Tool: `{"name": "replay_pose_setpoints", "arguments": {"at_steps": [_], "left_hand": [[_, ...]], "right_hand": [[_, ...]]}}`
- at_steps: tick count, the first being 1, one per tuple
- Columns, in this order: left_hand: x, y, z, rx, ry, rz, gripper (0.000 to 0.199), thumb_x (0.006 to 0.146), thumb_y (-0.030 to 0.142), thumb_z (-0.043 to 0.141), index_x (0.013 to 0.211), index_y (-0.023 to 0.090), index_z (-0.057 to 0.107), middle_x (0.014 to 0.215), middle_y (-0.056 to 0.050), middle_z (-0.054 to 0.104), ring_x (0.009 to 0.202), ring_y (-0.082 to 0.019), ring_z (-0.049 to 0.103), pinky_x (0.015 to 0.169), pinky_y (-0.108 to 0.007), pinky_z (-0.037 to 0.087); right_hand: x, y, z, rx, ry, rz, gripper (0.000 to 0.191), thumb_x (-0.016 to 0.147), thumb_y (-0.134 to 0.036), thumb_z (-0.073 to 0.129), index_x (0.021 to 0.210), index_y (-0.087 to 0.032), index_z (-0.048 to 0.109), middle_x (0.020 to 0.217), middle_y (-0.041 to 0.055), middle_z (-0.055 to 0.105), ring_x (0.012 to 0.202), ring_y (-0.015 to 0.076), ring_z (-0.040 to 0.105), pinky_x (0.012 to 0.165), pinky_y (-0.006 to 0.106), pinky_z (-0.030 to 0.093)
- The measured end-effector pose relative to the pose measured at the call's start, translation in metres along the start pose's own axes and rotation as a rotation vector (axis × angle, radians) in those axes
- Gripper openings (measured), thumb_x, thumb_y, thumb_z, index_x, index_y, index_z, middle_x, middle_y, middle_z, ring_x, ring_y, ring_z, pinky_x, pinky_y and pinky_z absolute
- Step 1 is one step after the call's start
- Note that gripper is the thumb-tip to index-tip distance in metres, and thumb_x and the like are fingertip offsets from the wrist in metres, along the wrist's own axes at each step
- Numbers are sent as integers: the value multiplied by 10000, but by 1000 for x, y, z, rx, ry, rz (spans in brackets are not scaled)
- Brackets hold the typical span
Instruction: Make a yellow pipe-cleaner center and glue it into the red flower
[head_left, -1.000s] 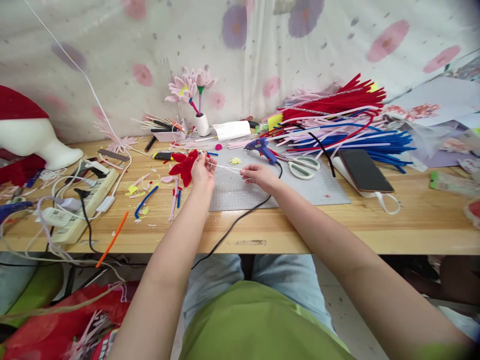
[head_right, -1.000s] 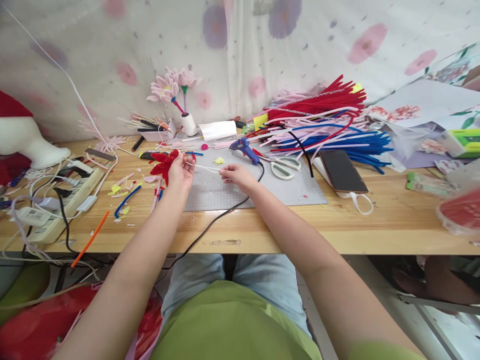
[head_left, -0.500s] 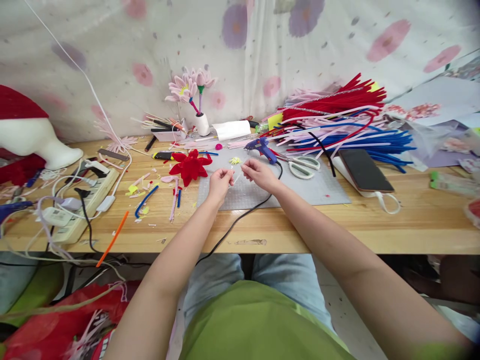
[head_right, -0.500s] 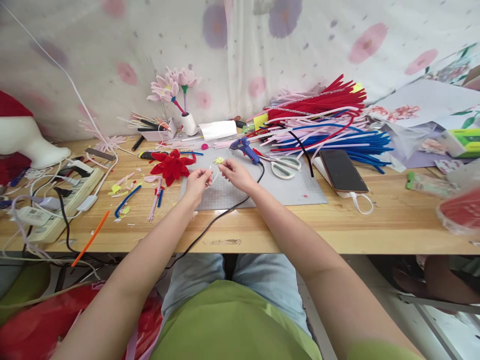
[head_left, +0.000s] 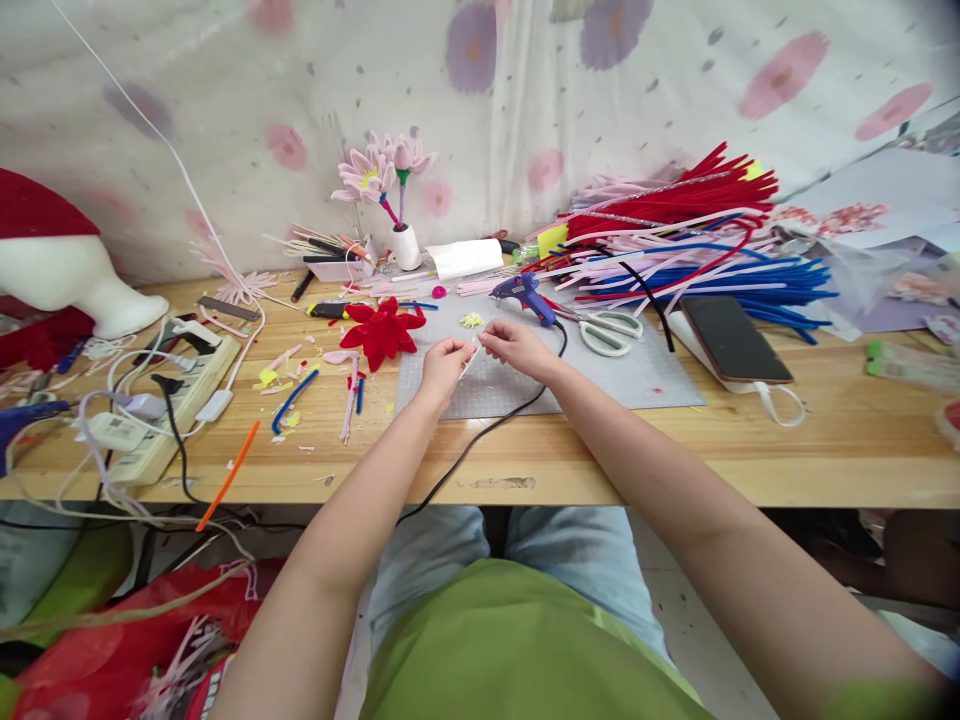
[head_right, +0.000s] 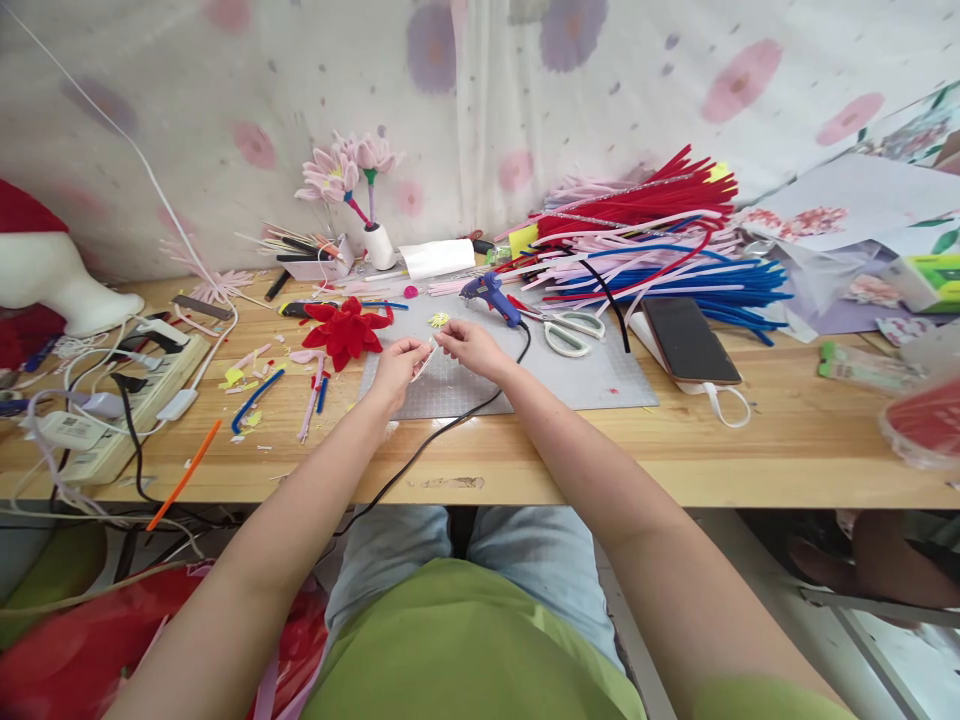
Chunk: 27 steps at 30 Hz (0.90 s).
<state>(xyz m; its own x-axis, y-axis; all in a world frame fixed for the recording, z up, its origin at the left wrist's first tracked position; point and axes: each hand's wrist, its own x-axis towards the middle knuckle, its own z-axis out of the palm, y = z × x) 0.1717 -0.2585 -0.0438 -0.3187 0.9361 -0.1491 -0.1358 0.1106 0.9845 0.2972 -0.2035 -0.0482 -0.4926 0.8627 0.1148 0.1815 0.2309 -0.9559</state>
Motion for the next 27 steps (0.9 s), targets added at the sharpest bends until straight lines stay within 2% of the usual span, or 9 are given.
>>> {"name": "replay_pose_setpoints", "arguments": {"at_steps": [10, 14, 19, 23, 27], "left_hand": [[0, 0, 1, 13, -36, -47, 99, 623, 181, 664, 546, 138, 618, 505, 7, 573, 401, -30, 299, 427, -195, 210], [2, 1, 0, 17, -64, -75, 87, 600, 202, 686, 564, 136, 644, 500, -11, 592, 395, -28, 275, 416, -196, 179], [2, 1, -2, 87, -73, -67, 90, 598, 207, 693, 552, 141, 653, 496, -5, 579, 409, -33, 283, 439, -206, 198], [1, 3, -5, 101, -85, -5, 144, 604, 230, 711, 519, 144, 633, 461, 26, 512, 422, -36, 296, 456, -211, 205], [0, 6, -6, 51, -153, -30, 160, 598, 238, 736, 530, 136, 632, 465, 27, 500, 430, -36, 323, 455, -211, 218]], "right_hand": [[-2, -6, 0, 19, -25, -16, 271, 741, -405, 568, 619, -180, 480, 542, -40, 480, 498, 61, 404, 482, 202, 318], [-2, -4, -1, 38, -37, -5, 275, 726, -415, 585, 623, -179, 489, 536, -40, 475, 489, 60, 403, 461, 199, 310], [-1, 3, -2, 98, -68, -7, 303, 701, -449, 608, 632, -171, 507, 557, -32, 483, 503, 58, 411, 442, 185, 304], [-2, 10, -6, 247, -83, 78, 353, 717, -515, 571, 778, -169, 598, 692, 0, 570, 546, 58, 447, 461, 178, 339], [-6, 13, -8, 372, -154, 123, 377, 687, -485, 628, 908, -181, 646, 816, 10, 614, 564, 48, 439, 477, 178, 341]]}}
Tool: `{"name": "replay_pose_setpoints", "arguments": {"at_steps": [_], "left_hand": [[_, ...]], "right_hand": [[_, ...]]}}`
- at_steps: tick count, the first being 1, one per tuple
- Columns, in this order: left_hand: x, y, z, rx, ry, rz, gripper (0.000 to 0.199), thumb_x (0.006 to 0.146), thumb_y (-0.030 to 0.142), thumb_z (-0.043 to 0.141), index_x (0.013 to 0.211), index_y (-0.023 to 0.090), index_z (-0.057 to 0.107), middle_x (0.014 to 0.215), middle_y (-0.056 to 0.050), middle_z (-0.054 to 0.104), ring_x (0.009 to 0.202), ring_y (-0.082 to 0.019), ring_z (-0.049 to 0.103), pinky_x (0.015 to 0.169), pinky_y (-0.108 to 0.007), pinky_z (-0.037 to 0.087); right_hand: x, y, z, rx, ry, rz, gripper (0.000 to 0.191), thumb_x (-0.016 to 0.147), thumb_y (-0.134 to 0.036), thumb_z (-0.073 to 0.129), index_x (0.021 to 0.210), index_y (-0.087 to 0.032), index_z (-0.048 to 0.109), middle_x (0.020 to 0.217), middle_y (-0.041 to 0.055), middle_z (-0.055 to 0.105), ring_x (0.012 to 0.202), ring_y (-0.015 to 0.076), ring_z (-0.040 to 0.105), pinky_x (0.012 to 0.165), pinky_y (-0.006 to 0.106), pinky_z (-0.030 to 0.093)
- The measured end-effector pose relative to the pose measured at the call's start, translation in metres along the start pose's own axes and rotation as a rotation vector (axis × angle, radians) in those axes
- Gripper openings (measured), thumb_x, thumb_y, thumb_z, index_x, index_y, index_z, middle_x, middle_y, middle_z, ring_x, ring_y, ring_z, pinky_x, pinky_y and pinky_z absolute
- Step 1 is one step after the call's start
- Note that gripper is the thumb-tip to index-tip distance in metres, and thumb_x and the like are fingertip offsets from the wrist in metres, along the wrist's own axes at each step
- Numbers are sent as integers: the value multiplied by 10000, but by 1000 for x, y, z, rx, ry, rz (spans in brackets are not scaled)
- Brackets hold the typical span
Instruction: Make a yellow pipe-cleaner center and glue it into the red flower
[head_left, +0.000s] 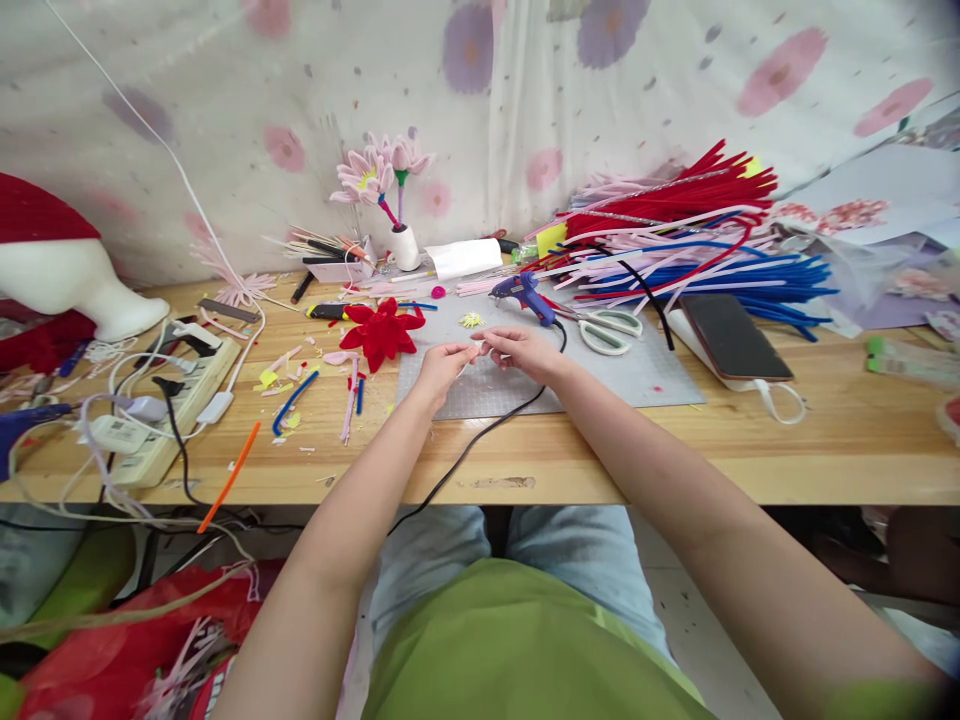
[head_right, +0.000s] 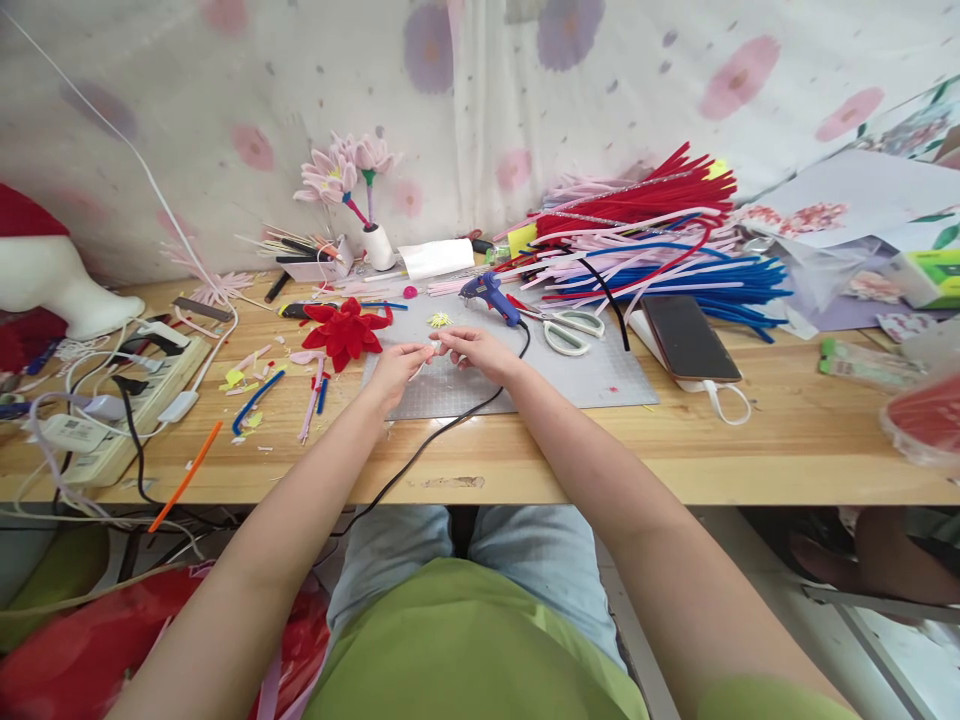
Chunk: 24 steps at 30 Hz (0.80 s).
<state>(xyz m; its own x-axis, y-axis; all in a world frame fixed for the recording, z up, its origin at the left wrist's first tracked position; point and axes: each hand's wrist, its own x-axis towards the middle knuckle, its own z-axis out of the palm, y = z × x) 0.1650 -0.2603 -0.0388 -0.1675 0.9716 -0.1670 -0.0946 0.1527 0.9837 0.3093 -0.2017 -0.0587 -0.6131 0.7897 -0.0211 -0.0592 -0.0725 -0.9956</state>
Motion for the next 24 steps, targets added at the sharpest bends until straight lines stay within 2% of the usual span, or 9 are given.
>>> {"name": "replay_pose_setpoints", "arguments": {"at_steps": [4, 8, 13, 16, 20, 24], "left_hand": [[1, 1, -1, -56, -65, -60, 159, 615, 221, 729, 555, 117, 625, 481, 17, 517, 386, -16, 269, 406, -212, 156], [3, 1, -2, -132, -135, -139, 117, 647, 173, 708, 611, 96, 629, 528, 9, 538, 374, 7, 255, 367, -184, 140], [5, 2, -3, -254, -236, -257, 107, 772, 165, 602, 737, 80, 656, 669, -43, 611, 448, 0, 396, 398, -131, 284], [5, 3, -1, -264, -210, -292, 139, 808, 132, 547, 750, 85, 665, 683, -45, 623, 497, -10, 458, 460, -127, 353], [3, 1, 7, -183, -140, -223, 125, 788, 136, 572, 731, 113, 681, 700, -27, 639, 525, -18, 476, 486, -142, 350], [4, -1, 17, 81, -45, -46, 97, 733, 205, 637, 722, 131, 698, 671, -23, 653, 545, -53, 493, 496, -182, 331]], "right_hand": [[-1, 2, 6, 133, -15, 23, 367, 608, -400, 718, 892, -176, 658, 700, -17, 596, 540, 44, 419, 473, 175, 316], [5, 6, 10, 233, 40, 24, 320, 542, -391, 757, 696, -150, 611, 587, -17, 584, 479, 34, 384, 452, 176, 272], [9, 9, 8, 177, 197, -69, 354, 506, -432, 756, 624, -156, 569, 536, -14, 565, 474, 54, 424, 443, 196, 262], [8, 8, 5, 143, 291, -130, 360, 495, -442, 753, 600, -164, 551, 501, -51, 493, 435, 37, 358, 432, 203, 263], [5, 7, 3, 129, 334, -152, 372, 492, -454, 748, 590, -169, 530, 497, -67, 445, 428, 34, 336, 427, 204, 275], [5, 10, 3, 107, 346, -144, 359, 520, -451, 733, 603, -168, 527, 511, -60, 457, 443, 38, 349, 432, 200, 293]]}}
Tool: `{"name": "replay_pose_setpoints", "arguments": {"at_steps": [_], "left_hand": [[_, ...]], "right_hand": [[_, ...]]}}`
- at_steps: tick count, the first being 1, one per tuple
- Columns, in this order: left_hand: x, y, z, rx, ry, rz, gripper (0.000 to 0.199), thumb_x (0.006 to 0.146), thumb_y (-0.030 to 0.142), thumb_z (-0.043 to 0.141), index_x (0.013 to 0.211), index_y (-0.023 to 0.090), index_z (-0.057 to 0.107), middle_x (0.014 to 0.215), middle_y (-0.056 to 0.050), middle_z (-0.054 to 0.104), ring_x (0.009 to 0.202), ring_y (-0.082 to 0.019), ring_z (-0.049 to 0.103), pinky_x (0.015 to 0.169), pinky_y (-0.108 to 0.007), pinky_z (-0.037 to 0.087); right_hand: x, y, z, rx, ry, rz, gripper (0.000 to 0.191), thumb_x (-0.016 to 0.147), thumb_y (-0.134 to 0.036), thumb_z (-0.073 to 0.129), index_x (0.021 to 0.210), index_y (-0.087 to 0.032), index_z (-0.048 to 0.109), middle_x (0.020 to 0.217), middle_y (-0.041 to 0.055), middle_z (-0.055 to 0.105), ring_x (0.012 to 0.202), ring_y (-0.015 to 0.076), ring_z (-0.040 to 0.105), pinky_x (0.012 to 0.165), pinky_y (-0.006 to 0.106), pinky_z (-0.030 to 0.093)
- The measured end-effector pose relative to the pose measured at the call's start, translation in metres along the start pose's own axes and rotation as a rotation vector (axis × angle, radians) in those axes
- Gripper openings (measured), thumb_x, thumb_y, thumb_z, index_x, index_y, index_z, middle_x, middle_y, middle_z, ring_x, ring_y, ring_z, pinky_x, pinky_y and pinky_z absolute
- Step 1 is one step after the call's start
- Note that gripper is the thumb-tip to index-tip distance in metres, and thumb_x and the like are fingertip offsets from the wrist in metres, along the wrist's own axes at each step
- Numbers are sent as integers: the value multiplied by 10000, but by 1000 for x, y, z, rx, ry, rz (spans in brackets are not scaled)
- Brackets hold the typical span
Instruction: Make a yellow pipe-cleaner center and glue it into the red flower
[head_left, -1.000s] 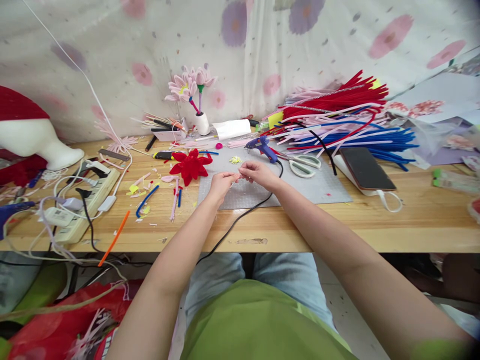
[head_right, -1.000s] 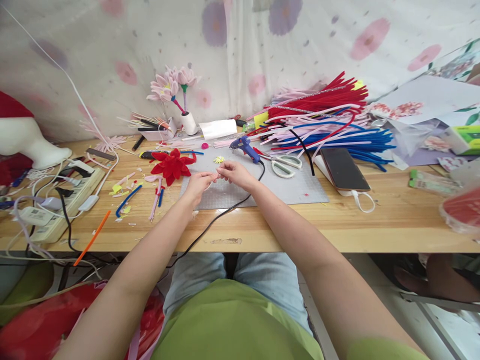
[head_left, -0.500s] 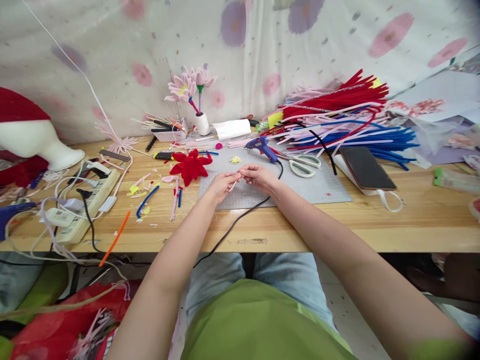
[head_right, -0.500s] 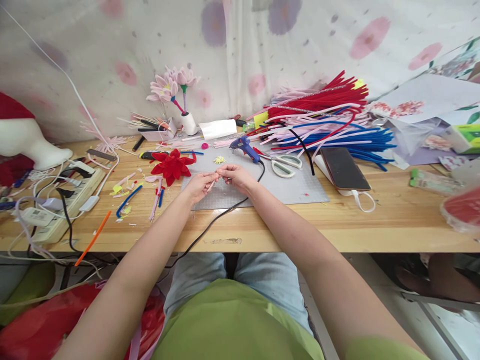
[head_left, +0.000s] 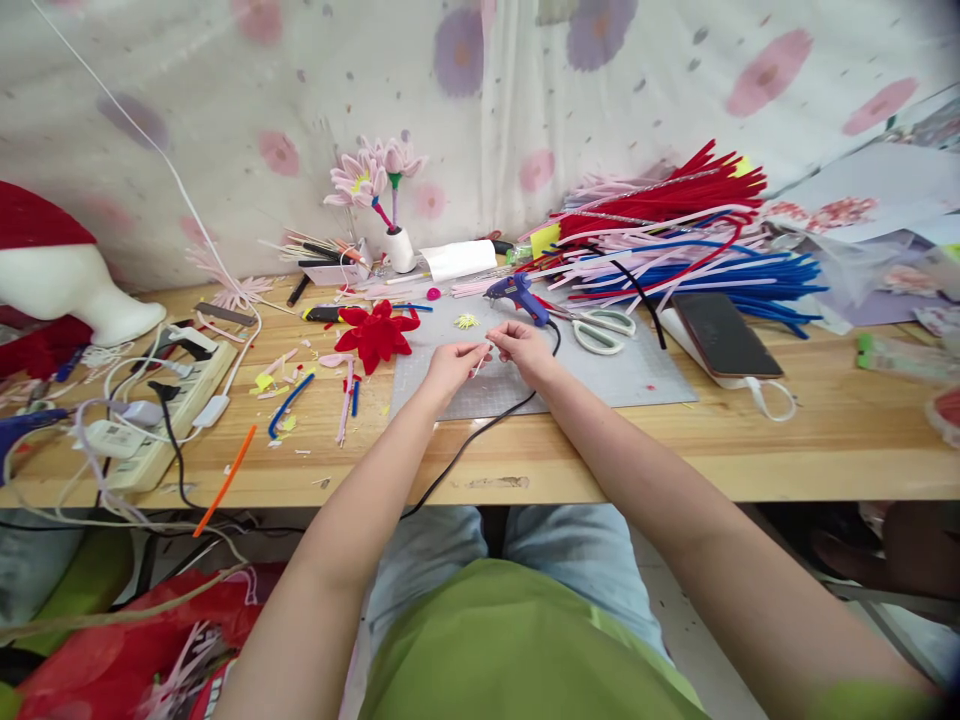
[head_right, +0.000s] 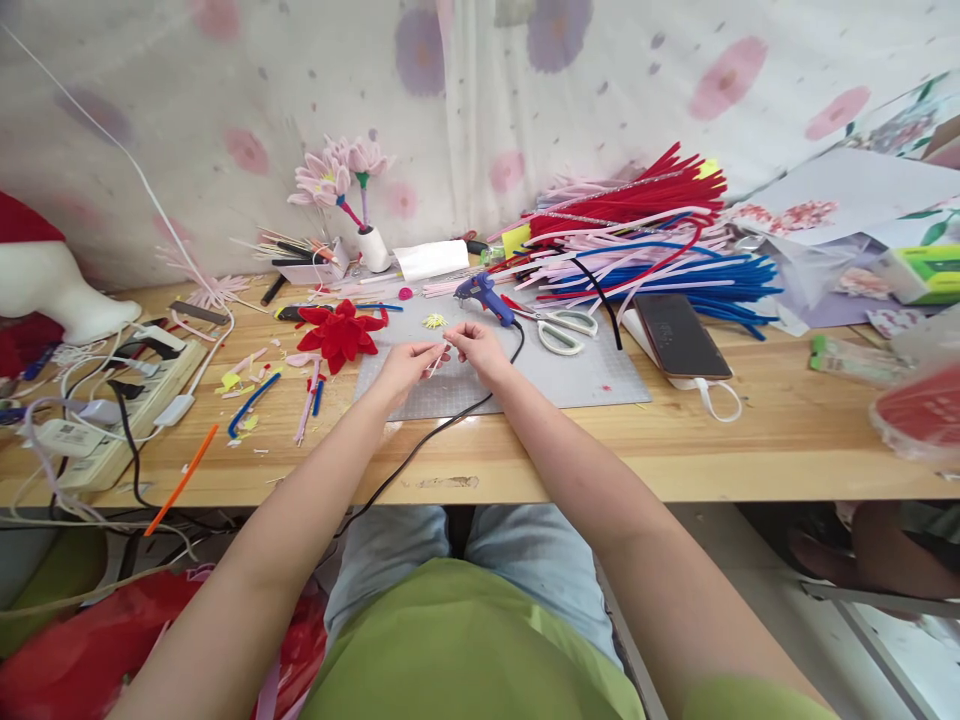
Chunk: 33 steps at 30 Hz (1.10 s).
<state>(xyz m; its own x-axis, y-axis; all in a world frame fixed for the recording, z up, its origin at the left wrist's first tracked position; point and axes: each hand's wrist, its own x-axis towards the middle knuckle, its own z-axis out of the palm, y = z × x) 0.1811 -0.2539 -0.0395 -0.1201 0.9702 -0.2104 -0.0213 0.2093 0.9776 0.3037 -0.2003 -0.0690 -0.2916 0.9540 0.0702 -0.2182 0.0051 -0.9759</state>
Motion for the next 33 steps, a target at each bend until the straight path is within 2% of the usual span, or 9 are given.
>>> {"name": "replay_pose_setpoints", "arguments": {"at_steps": [6, 9, 11, 14, 16, 20, 27, 31, 33], "left_hand": [[11, -12, 2, 185, 103, 147, 97, 703, 195, 633, 645, 132, 680, 558, -8, 620, 499, -75, 490, 524, -209, 361], [14, -23, -6, 178, 146, 139, 95, 687, 205, 645, 628, 133, 667, 538, -3, 606, 486, -75, 484, 519, -210, 360], [16, -30, -12, 152, 184, 121, 87, 678, 209, 652, 636, 134, 664, 538, 2, 597, 480, -72, 476, 510, -207, 351], [17, -35, -18, 81, 228, 141, 91, 692, 217, 639, 671, 132, 664, 555, 9, 586, 466, -61, 449, 477, -200, 320], [19, -35, -20, 8, 241, 169, 94, 708, 211, 620, 688, 128, 661, 566, 13, 577, 451, -49, 424, 460, -196, 307], [20, -32, -25, -153, 204, 160, 86, 688, 206, 639, 678, 122, 650, 565, 10, 563, 458, -36, 411, 442, -182, 289], [14, -27, -43, -248, 53, 77, 106, 621, 198, 690, 653, 106, 649, 576, -12, 577, 471, -31, 421, 423, -171, 251], [18, -31, -46, -108, 196, 151, 112, 642, 222, 679, 647, 119, 637, 541, 11, 554, 446, -35, 398, 430, -184, 266], [22, -35, -48, -32, 279, 206, 119, 662, 241, 664, 660, 126, 635, 542, 19, 553, 437, -38, 393, 437, -189, 279]], "right_hand": [[-1, -3, 2, -86, -12, 95, 277, 596, -383, 704, 637, -159, 545, 556, -39, 495, 479, 47, 400, 470, 195, 371], [0, -20, -12, -248, -31, 159, 219, 658, -319, 679, 780, -159, 591, 675, -2, 570, 561, 76, 491, 539, 221, 444], [1, -35, -32, -473, 31, 137, 246, 694, -287, 656, 898, -165, 592, 759, 28, 609, 622, 107, 543, 586, 253, 467], [3, -54, -70, -1040, 230, 77, 217, 728, -277, 611, 915, -167, 619, 845, 69, 642, 779, 182, 590, 711, 308, 462], [2, -57, -92, -1328, 311, 121, 229, 776, -259, 534, 966, -171, 628, 971, 99, 638, 927, 236, 579, 798, 347, 440], [-4, -46, -114, -1677, 274, 183, 381, 783, -185, 482, 1143, -82, 554, 1182, 194, 530, 1112, 299, 477, 892, 381, 388], [-2, -34, -116, -1839, 271, 194, 426, 814, -176, 395, 1180, 17, 496, 1190, 252, 511, 1132, 328, 456, 890, 394, 367], [9, -38, -121, -1884, 127, 264, 393, 800, -195, 424, 1122, -25, 571, 1199, 244, 527, 1143, 336, 457, 898, 428, 354], [12, -43, -124, -1786, 66, 171, 338, 772, -197, 473, 1028, -35, 624, 1141, 257, 559, 1112, 352, 479, 882, 448, 357]]}}
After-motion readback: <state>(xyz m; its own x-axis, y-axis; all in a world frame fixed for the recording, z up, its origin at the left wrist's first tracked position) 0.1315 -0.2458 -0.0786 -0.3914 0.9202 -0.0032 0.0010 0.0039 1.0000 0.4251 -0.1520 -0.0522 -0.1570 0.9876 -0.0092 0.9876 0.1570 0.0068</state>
